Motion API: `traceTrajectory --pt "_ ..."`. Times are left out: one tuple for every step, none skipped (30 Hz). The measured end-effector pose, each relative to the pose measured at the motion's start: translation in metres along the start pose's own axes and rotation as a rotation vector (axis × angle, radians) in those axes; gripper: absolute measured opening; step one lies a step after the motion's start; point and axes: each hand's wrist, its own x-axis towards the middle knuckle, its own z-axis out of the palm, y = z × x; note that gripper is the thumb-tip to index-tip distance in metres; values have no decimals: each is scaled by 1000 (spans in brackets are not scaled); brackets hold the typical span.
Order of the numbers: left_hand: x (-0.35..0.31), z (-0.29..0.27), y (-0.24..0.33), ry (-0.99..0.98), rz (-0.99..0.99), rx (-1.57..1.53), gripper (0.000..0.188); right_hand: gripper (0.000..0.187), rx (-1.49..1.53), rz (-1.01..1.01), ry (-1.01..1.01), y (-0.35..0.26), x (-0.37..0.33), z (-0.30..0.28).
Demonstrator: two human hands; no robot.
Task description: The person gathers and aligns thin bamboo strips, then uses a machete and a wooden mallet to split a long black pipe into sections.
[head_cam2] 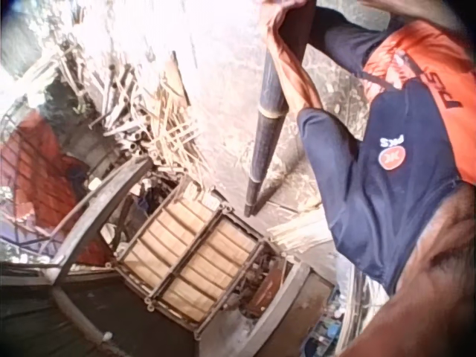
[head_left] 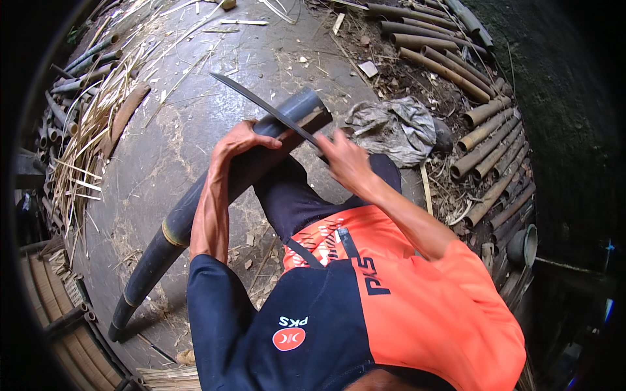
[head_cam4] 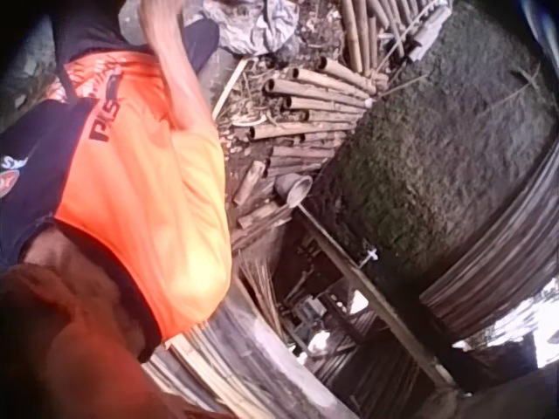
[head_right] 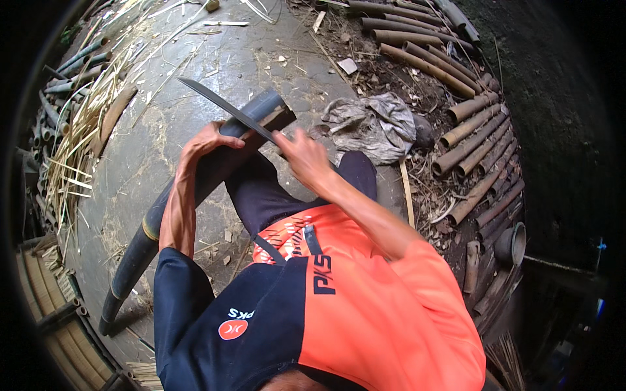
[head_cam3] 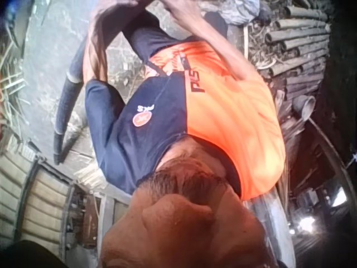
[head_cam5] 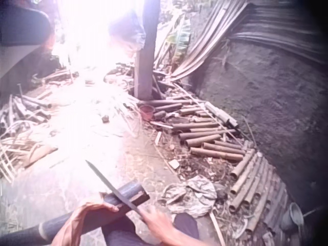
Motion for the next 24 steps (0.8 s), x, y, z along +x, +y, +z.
traceTrajectory --pt "-3 3 7 -27 -23 -8 77 34 -11 -8 38 -6 15 4" --pt "-8 1 18 -45 -44 -17 76 37 -22 11 44 -8 20 5" --pt "-9 -2 23 -58 -67 -29 75 38 -21 33 15 -5 12 3" --pt "-16 -7 19 -42 -52 -11 70 38 -5 38 -18 -8 -6 -3" --pt "-16 -10 19 -44 -83 -3 71 39 -6 42 -40 -2 -22 -11" --pt "-41 -21 16 5 -140 -6 71 46 54 13 -98 -2 -36 -12" --pt "-24 -12 20 -48 -146 11 72 47 39 44 -70 8 -38 -2" --pt "-8 -6 25 -101 -75 -14 68 48 24 74 -42 17 -34 8" --pt "-14 -7 25 -138 -131 -88 68 49 42 66 -16 13 -28 13" --pt "-15 -10 26 -178 -180 -160 68 50 43 24 40 8 -7 12" --pt "-15 -14 28 -220 -228 -231 67 50 43 39 31 5 0 12" --pt "4 -10 1 -134 -94 -202 67 50 37 40 24 4 10 10" --pt "-10 -5 15 24 -31 -102 76 50 44 40 18 3 15 7" --pt "-32 17 20 335 101 287 83 42 56 0 51 3 11 11" --pt "-45 36 19 644 253 675 90 42 77 22 2 1 14 11" --pt "-45 46 12 697 220 719 98 43 70 32 2 0 12 12" --pt "-42 46 9 693 243 703 97 43 62 42 4 0 10 12" --pt "-39 44 5 693 258 683 96 44 59 48 -15 3 2 10" --pt "-36 42 2 693 273 662 95 44 55 52 -32 8 -14 5" --pt "-36 37 11 621 208 621 95 45 53 60 -42 11 -26 2" --pt "-38 33 12 566 180 590 95 44 59 68 -44 10 -33 3" --pt "-39 32 13 503 159 554 95 44 58 85 -49 10 -44 4" --pt "-38 30 15 440 136 518 95 43 58 102 -55 12 -50 4" --pt "-36 35 21 401 153 471 93 41 71 76 -10 13 -41 5"
